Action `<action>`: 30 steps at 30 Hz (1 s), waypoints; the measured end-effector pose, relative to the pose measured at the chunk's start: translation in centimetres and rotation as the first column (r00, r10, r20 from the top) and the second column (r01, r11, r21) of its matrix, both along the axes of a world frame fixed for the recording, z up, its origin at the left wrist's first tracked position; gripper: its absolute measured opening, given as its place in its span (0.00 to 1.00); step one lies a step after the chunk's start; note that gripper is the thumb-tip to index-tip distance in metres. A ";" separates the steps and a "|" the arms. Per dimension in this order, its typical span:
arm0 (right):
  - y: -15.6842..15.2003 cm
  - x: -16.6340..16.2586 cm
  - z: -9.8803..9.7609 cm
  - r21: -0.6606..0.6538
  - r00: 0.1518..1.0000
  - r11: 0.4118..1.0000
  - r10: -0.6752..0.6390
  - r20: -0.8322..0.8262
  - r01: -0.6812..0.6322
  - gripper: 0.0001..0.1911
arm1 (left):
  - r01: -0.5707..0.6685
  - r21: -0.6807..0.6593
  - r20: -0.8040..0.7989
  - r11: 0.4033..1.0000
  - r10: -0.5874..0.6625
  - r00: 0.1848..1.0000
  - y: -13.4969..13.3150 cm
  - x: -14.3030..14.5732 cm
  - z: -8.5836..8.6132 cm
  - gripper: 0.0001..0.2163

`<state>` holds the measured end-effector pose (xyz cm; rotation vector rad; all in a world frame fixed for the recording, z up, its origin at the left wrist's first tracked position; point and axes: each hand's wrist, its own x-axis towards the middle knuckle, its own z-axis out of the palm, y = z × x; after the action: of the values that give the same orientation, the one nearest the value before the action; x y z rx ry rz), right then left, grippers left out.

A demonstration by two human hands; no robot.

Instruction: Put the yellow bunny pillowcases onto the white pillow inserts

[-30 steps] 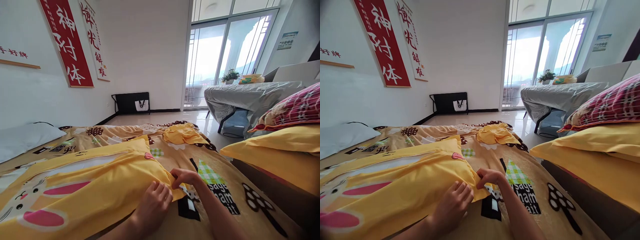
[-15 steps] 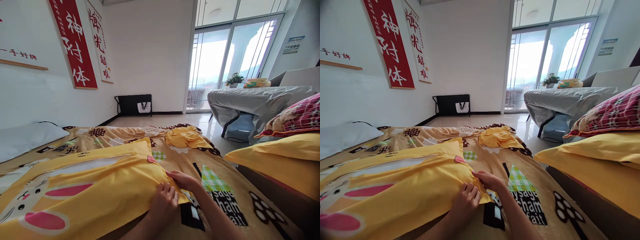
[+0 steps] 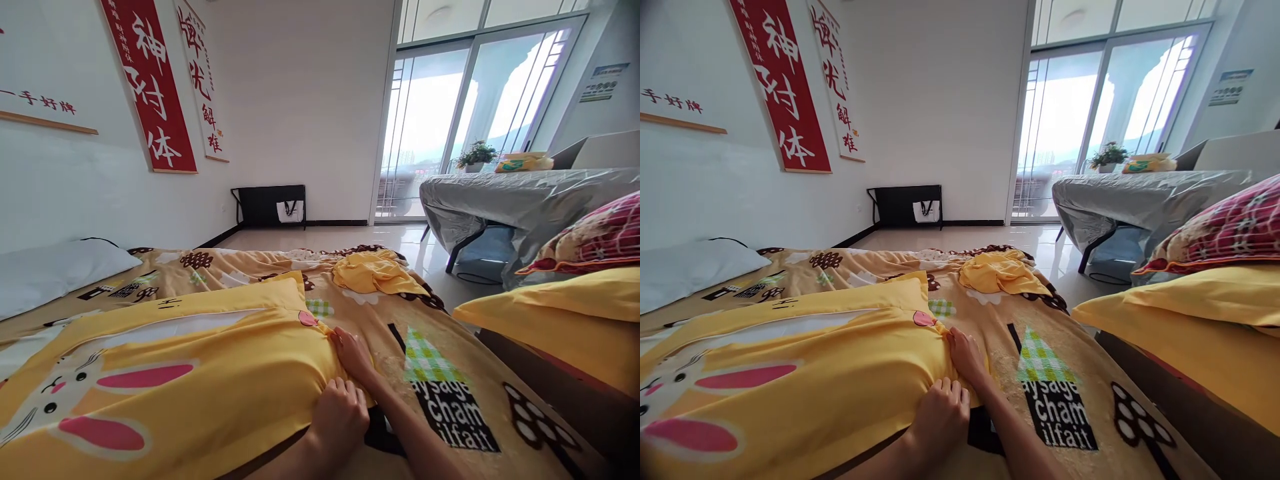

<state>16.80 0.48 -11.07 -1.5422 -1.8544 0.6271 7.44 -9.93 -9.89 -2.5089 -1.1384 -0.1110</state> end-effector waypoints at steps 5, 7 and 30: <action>0.3 0.0 -0.1 0.001 0.999 1.000 -0.006 0.035 0.006 0.15 | 0.119 0.151 0.044 0.981 -0.126 0.991 -0.1 -0.2 -1.0 0.08; 0.5 0.1 0.0 -0.005 1.000 1.000 0.004 0.028 -0.004 0.15 | 0.130 0.254 0.080 0.959 -0.155 0.985 -0.1 -0.2 -1.4 0.07; 0.1 1.7 1.1 -0.333 0.987 0.930 0.156 -0.024 -0.155 0.29 | 0.103 0.136 0.480 0.985 -0.156 0.863 -6.1 -12.5 3.6 0.12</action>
<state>18.49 0.59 -9.97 -1.6109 -1.9608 1.0602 -5.06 -16.01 -6.27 -2.5270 -1.0969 -0.8683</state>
